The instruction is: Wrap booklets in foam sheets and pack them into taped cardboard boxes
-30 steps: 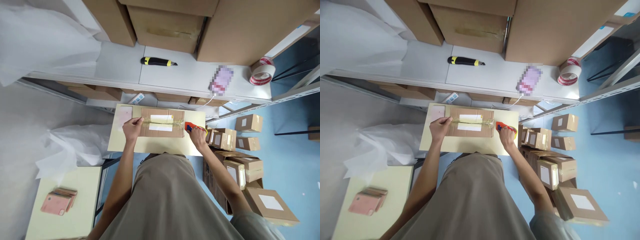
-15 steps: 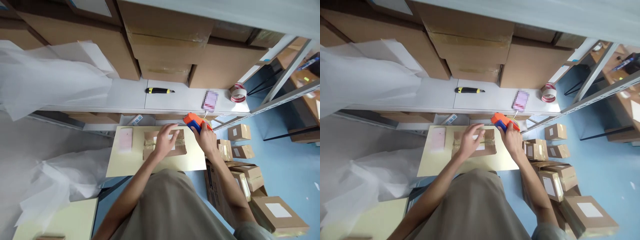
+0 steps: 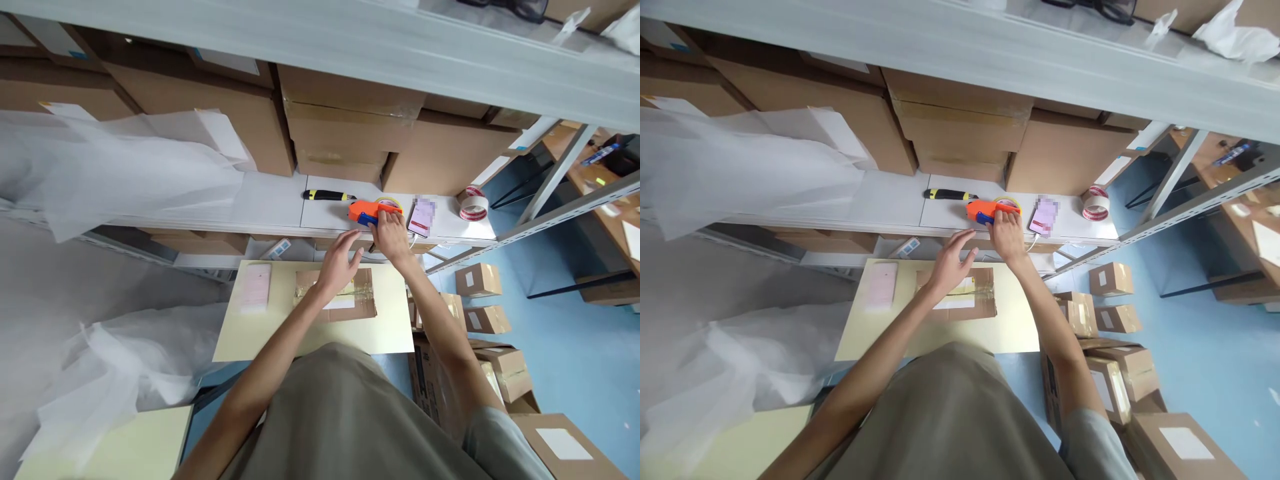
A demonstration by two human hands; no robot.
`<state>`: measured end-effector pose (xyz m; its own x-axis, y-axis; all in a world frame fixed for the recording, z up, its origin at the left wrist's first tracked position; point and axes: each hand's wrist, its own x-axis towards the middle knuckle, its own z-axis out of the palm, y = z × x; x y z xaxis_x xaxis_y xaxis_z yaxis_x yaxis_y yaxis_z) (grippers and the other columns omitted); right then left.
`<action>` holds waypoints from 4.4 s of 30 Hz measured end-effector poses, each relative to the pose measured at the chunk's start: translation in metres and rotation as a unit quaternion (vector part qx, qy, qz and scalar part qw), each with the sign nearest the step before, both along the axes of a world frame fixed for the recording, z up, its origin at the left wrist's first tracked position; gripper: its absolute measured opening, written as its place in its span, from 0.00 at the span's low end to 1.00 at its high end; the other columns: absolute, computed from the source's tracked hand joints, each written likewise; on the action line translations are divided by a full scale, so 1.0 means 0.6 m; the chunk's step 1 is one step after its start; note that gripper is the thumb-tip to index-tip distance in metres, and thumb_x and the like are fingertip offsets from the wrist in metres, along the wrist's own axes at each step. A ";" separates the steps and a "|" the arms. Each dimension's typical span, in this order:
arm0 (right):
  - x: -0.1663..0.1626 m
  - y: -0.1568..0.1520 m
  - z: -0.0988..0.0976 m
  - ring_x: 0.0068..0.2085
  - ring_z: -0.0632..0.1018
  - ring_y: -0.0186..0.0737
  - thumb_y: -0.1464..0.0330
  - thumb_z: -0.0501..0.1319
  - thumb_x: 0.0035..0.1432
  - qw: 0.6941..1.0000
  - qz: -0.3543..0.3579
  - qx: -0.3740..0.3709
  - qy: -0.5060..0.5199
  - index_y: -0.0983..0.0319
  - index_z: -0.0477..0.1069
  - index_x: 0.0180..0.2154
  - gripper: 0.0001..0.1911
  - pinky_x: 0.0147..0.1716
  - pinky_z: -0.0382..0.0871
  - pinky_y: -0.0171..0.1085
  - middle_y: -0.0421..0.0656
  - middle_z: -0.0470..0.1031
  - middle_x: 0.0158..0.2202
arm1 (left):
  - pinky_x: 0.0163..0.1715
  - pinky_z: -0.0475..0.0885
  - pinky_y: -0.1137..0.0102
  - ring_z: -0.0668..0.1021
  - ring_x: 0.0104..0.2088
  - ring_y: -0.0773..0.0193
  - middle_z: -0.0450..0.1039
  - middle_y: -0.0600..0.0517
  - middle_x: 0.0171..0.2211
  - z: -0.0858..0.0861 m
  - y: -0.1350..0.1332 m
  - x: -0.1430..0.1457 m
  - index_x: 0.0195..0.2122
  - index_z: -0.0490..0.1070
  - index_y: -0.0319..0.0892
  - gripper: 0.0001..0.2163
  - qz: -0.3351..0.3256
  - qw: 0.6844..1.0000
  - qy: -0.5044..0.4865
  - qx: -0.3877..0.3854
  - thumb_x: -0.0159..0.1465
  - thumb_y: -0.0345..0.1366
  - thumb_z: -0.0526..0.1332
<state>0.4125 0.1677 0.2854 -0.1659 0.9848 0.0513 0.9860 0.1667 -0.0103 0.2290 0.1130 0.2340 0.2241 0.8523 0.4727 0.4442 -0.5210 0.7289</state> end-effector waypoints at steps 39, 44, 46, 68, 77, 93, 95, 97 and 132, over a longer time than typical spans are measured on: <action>0.044 -0.373 -0.299 0.54 0.88 0.58 0.46 0.72 0.60 0.823 -0.189 -0.118 0.523 0.58 0.84 0.44 0.24 0.60 0.83 0.56 0.51 0.88 0.53 | 0.58 0.82 0.54 0.86 0.54 0.44 0.87 0.44 0.52 -0.262 -0.254 -0.282 0.49 0.86 0.42 0.24 0.165 0.885 -0.082 -0.427 0.57 0.53 0.72; 0.063 -0.429 -0.392 0.52 0.89 0.58 0.59 0.70 0.60 0.833 -0.184 -0.198 0.483 0.57 0.83 0.49 0.17 0.59 0.84 0.57 0.49 0.89 0.50 | 0.58 0.82 0.51 0.88 0.48 0.44 0.89 0.47 0.40 -0.345 -0.298 -0.285 0.35 0.85 0.45 0.12 0.119 0.863 -0.051 -0.488 0.54 0.43 0.67; 0.073 -0.447 -0.418 0.51 0.90 0.55 0.63 0.67 0.61 0.834 -0.173 -0.226 0.473 0.57 0.84 0.49 0.15 0.59 0.85 0.56 0.48 0.89 0.50 | 0.61 0.81 0.49 0.87 0.51 0.43 0.89 0.46 0.42 -0.372 -0.310 -0.285 0.37 0.85 0.44 0.14 0.103 0.855 -0.067 -0.504 0.53 0.42 0.64; 0.086 -0.303 -0.415 0.56 0.88 0.57 0.46 0.68 0.63 0.792 -0.200 -0.211 0.537 0.60 0.80 0.54 0.29 0.60 0.82 0.56 0.54 0.88 0.52 | 0.65 0.76 0.50 0.86 0.53 0.49 0.86 0.41 0.50 -0.358 -0.151 -0.265 0.62 0.76 0.38 0.27 0.166 0.872 -0.076 -0.454 0.60 0.36 0.62; 0.086 -0.327 -0.334 0.55 0.88 0.56 0.38 0.64 0.66 0.772 -0.177 -0.167 0.588 0.61 0.79 0.60 0.37 0.60 0.82 0.55 0.53 0.89 0.51 | 0.57 0.81 0.60 0.86 0.49 0.52 0.87 0.46 0.47 -0.254 -0.166 -0.259 0.53 0.82 0.40 0.21 0.205 0.895 -0.093 -0.386 0.61 0.42 0.62; 0.079 -0.320 -0.306 0.53 0.87 0.59 0.34 0.56 0.69 0.809 -0.213 -0.142 0.529 0.61 0.81 0.55 0.40 0.56 0.83 0.54 0.56 0.87 0.53 | 0.54 0.80 0.58 0.86 0.49 0.47 0.85 0.43 0.43 -0.243 -0.192 -0.240 0.43 0.79 0.44 0.31 0.224 0.878 -0.014 -0.423 0.72 0.68 0.54; 0.071 -0.301 -0.289 0.53 0.87 0.59 0.34 0.60 0.67 0.828 -0.222 -0.110 0.503 0.62 0.80 0.57 0.40 0.54 0.83 0.53 0.58 0.86 0.55 | 0.55 0.79 0.59 0.85 0.50 0.47 0.86 0.41 0.48 -0.232 -0.180 -0.234 0.48 0.80 0.43 0.29 0.238 0.887 -0.004 -0.396 0.72 0.66 0.57; 0.061 -0.281 -0.280 0.50 0.88 0.59 0.34 0.64 0.63 0.849 -0.223 -0.095 0.471 0.62 0.79 0.59 0.42 0.50 0.84 0.51 0.58 0.86 0.53 | 0.54 0.79 0.60 0.85 0.51 0.48 0.85 0.40 0.53 -0.224 -0.167 -0.223 0.52 0.80 0.42 0.27 0.243 0.893 -0.007 -0.380 0.71 0.63 0.61; 0.093 -0.078 -0.354 0.41 0.86 0.56 0.48 0.51 0.80 0.938 -0.062 -0.087 0.330 0.60 0.78 0.54 0.27 0.45 0.76 0.47 0.54 0.88 0.45 | 0.74 0.66 0.52 0.74 0.70 0.48 0.78 0.43 0.60 -0.215 -0.255 -0.197 0.35 0.77 0.46 0.08 0.220 0.934 0.086 -0.268 0.70 0.42 0.64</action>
